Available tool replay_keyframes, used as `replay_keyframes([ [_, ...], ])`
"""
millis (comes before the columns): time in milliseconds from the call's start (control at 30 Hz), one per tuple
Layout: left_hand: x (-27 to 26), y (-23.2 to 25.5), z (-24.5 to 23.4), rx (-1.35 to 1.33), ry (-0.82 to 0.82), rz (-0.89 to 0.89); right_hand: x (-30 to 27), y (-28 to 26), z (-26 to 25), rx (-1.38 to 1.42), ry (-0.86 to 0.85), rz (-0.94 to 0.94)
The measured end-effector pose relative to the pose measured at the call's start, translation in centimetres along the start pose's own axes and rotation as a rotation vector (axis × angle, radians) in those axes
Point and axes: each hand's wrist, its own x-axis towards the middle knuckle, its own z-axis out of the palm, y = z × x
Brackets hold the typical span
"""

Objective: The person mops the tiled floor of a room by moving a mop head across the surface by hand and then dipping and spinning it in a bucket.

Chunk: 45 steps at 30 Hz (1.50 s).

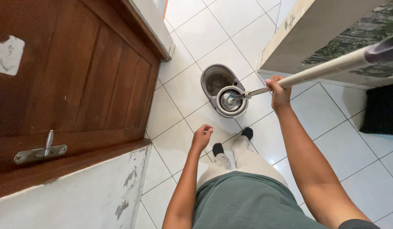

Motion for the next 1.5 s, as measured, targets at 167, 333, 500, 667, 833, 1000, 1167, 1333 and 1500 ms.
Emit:
replay_keyframes([
  [167, 4.5, 9.8, 4.5, 0.057, 0.018, 0.494, 2.3, -6.9, 1.9, -0.283, -0.345, 0.082],
  [333, 9.0, 25.5, 9.3, -0.007, 0.082, 0.861, 4.6, -19.6, 2.9, -0.081, -0.538, -0.233],
  [500, 11.5, 33.3, 13.3, -0.049, -0.194, 0.588, 5.5, -28.0, 2.8, 0.052, -0.552, -0.356],
  [667, 12.6, 31.3, 15.6, -0.106, -0.030, 0.682, 5.9, -26.3, 3.3, -0.002, -0.251, -0.252],
  [833, 12.9, 27.7, 16.4, -0.095, 0.057, 0.652, 5.0, -22.5, 2.6, 0.086, -0.282, -0.285],
  [1000, 12.5, 23.4, 17.5, -0.126, 0.086, 0.613, 2.4, -17.3, 1.5, 0.122, -0.277, -0.198],
  [1167, 13.5, 16.8, 18.1, -0.034, 0.046, 0.492, -0.2, -11.9, 2.1, -0.042, -0.316, -0.153],
  [1333, 13.9, 14.4, 17.1, 0.031, -0.036, 0.359, -1.4, -10.5, 3.1, -0.152, -0.376, -0.030],
  [1500, 11.6, 23.6, 16.6, 0.030, 0.077, 0.599, 1.1, -19.2, 1.6, -0.047, -0.314, -0.078],
])
